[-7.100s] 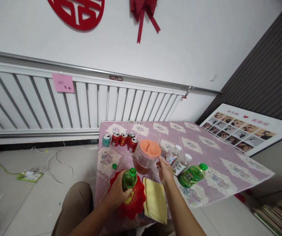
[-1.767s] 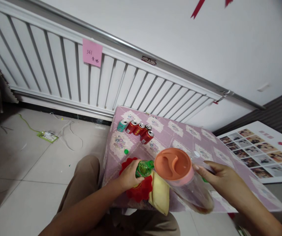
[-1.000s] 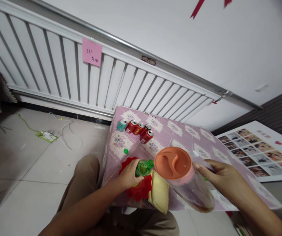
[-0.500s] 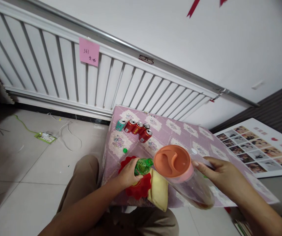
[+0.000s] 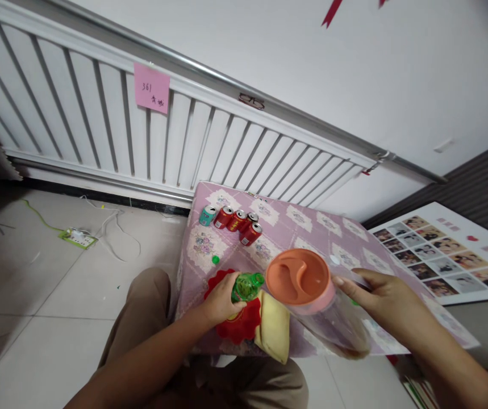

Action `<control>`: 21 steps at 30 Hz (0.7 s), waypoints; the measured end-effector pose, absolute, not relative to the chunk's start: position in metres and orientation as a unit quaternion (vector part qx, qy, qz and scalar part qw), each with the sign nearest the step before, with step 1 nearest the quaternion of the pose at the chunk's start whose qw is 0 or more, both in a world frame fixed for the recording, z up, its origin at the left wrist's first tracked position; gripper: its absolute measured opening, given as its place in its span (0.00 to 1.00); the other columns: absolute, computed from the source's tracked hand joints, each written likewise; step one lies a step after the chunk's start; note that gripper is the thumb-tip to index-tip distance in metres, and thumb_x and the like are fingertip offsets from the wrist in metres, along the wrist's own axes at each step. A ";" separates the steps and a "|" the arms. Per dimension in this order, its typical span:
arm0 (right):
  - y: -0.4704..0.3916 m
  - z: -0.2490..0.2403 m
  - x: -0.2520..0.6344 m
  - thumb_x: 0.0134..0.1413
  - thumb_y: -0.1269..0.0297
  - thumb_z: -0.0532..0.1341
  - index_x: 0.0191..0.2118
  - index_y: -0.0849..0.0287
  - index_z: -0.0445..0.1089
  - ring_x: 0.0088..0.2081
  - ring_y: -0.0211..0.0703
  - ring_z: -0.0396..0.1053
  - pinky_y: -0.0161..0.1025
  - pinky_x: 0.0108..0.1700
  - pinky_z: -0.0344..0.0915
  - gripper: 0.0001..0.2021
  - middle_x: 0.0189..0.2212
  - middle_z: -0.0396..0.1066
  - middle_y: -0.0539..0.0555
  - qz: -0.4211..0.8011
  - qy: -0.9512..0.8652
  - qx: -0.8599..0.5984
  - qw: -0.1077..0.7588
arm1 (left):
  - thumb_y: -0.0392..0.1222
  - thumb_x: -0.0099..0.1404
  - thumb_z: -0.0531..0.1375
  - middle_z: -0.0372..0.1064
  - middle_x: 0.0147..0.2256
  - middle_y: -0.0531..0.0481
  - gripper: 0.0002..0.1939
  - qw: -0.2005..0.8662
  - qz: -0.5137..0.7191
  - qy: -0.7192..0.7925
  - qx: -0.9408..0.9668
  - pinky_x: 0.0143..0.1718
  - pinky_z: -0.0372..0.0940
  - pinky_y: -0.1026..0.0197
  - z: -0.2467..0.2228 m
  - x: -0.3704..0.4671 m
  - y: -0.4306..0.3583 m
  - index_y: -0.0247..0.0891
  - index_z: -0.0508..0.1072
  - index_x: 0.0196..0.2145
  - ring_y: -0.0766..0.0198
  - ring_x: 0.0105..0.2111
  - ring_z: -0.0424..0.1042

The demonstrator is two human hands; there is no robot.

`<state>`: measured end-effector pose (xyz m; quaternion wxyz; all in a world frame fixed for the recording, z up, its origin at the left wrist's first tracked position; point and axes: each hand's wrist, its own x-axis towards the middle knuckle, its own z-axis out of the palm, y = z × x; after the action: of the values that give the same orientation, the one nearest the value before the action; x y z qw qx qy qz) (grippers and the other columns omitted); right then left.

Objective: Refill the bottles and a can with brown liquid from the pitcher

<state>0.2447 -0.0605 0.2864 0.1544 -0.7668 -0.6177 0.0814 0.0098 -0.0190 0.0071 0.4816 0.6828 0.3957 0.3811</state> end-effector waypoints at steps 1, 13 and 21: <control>-0.060 0.287 0.245 0.41 0.31 0.65 0.23 0.59 0.77 0.26 0.46 0.67 0.36 0.25 0.62 0.30 0.20 0.69 0.51 0.099 -0.614 -0.770 0.143 | 0.29 0.54 0.70 0.68 0.62 0.36 0.42 0.481 0.382 0.395 0.683 0.67 0.62 0.44 0.007 0.010 -0.019 0.38 0.62 0.64 0.46 0.63 0.68; -0.061 0.289 0.246 0.42 0.28 0.61 0.23 0.58 0.73 0.27 0.44 0.62 0.36 0.26 0.59 0.32 0.21 0.62 0.50 0.102 -0.609 -0.779 0.109 | 0.29 0.54 0.70 0.68 0.61 0.38 0.41 0.477 0.386 0.394 0.684 0.67 0.63 0.43 0.007 0.010 -0.020 0.40 0.62 0.63 0.46 0.63 0.69; -0.061 0.290 0.242 0.39 0.28 0.63 0.23 0.58 0.76 0.26 0.44 0.63 0.36 0.25 0.59 0.32 0.20 0.63 0.49 0.106 -0.605 -0.780 0.121 | 0.29 0.54 0.70 0.69 0.61 0.38 0.41 0.480 0.378 0.399 0.684 0.67 0.62 0.44 0.008 0.009 -0.019 0.39 0.62 0.63 0.47 0.63 0.69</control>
<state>0.2417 -0.0611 0.2904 0.1209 -0.7796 -0.6054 0.1058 0.0092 -0.0193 0.0077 0.4797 0.6842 0.3988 0.3778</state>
